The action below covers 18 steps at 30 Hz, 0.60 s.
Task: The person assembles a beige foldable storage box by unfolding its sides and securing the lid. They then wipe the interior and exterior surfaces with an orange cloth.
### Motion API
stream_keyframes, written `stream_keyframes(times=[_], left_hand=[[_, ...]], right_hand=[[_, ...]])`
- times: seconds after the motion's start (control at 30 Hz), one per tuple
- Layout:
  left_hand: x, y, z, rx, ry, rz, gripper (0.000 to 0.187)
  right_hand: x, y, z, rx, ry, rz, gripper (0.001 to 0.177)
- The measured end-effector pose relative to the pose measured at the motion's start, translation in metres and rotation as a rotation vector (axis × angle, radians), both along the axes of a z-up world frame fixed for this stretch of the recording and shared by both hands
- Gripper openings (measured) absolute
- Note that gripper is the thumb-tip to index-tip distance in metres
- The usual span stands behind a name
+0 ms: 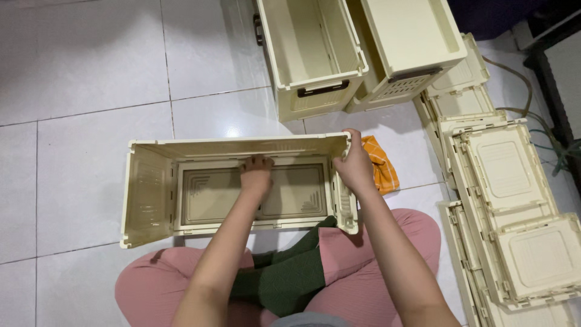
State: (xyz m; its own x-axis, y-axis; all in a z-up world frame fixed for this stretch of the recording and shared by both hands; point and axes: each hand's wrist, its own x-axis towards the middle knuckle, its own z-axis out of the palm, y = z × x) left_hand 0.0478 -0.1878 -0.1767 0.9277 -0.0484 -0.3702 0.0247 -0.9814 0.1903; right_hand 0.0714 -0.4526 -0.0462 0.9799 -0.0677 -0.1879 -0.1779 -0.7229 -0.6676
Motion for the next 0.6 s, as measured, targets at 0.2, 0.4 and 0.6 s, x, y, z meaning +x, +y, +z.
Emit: stream_keyframes(times=[0.2,0.4,0.6], left_hand=[[-0.006,0.025,0.010,-0.039,0.042,0.174,0.077],[0.001,0.033,0.038,-0.094,0.003,0.229,0.110],[-0.015,0.031,0.084,0.029,-0.232,0.100,0.101]], right_hand=[[0.022,0.013,0.001,-0.033,0.004,-0.012,0.067],[0.042,0.017,-0.013,-0.001,-0.047,-0.007,0.070],[0.059,0.007,-0.034,0.048,-0.143,0.059,0.070]])
